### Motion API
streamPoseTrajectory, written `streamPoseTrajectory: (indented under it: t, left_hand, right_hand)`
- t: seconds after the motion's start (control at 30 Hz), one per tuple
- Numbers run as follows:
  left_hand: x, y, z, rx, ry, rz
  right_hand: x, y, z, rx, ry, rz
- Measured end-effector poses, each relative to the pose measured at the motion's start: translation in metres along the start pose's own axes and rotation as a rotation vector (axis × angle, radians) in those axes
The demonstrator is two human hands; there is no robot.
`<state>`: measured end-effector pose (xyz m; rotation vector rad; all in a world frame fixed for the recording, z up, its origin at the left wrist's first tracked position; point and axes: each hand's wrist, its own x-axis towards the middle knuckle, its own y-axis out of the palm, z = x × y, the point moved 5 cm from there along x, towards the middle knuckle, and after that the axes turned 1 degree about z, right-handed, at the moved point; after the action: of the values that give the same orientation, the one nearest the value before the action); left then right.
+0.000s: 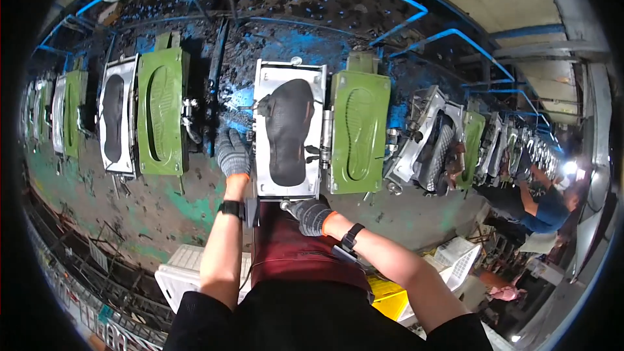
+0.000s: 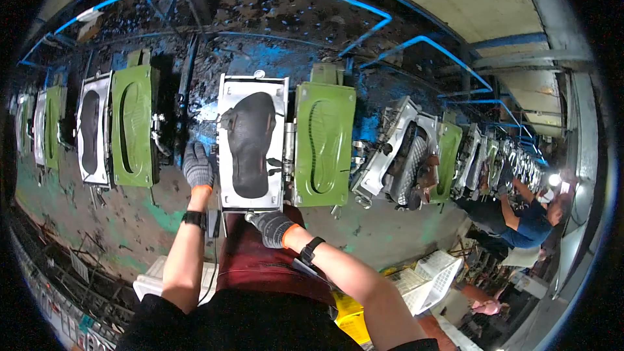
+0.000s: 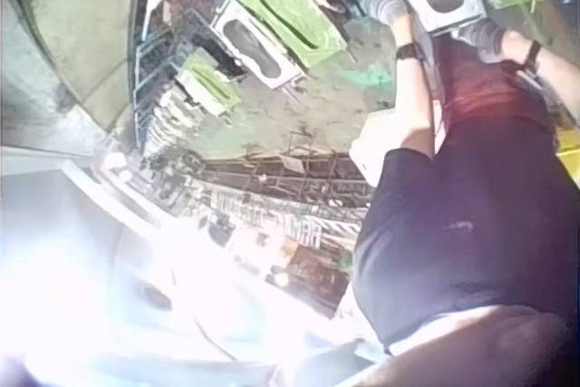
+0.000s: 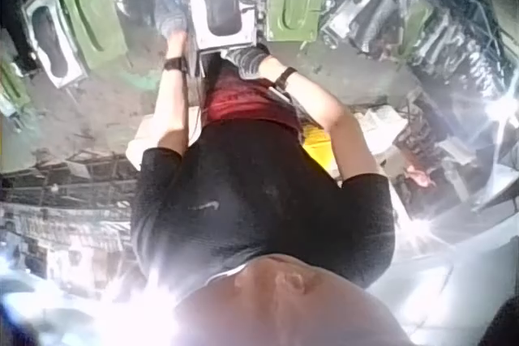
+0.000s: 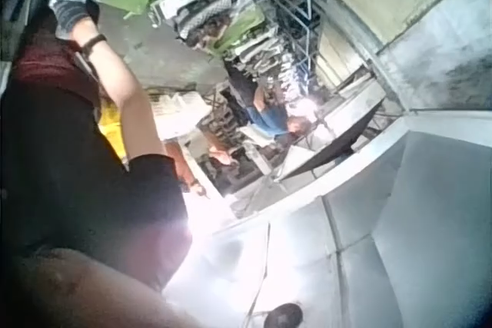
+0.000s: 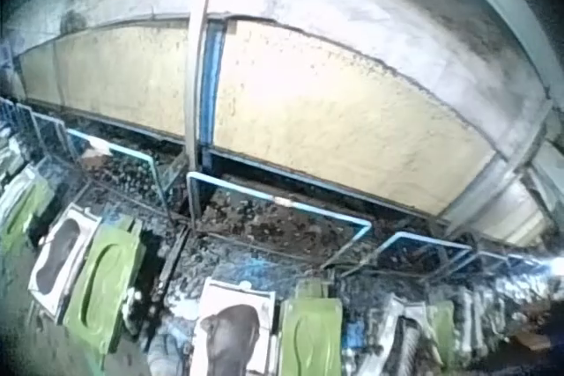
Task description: The recorder operates a shoe sole molding machine, placing and removing components, then discusses work with colleagues and puts on white gloves.
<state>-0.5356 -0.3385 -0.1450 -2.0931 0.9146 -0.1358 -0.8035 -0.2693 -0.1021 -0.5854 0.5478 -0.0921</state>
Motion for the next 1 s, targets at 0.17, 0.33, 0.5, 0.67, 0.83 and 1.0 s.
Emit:
streamPoseTrajectory:
  t: [0.17, 0.33, 0.5, 0.67, 0.83, 1.0]
  left_hand:
    - [-0.044, -0.003, -0.162, 0.245, 0.640, -0.081]
    - [-0.060, 0.065, -0.203, 0.681, 0.789, -0.126]
    - [-0.123, 0.103, -0.230, 0.513, 0.635, -0.067]
    - [-0.365, 0.278, -0.346, 0.303, 1.210, 0.689]
    - [-0.458, 0.378, -0.441, 0.553, 1.132, 1.006]
    - [-0.458, 0.391, -0.491, 0.217, 1.046, 0.861]
  right_hand:
    - [-0.033, -0.057, 0.003, 0.144, 0.097, 0.222]
    - [-0.146, -0.073, -0.075, 0.335, 0.131, -0.161]
    - [-0.319, -0.108, -0.192, 0.475, 0.331, -0.845]
    - [-0.478, -0.071, -0.334, 0.741, 0.857, -1.293]
    - [-0.501, -0.088, -0.394, 0.555, 0.822, -0.935]
    - [-0.492, -0.112, -0.444, 0.651, 0.976, -0.805]
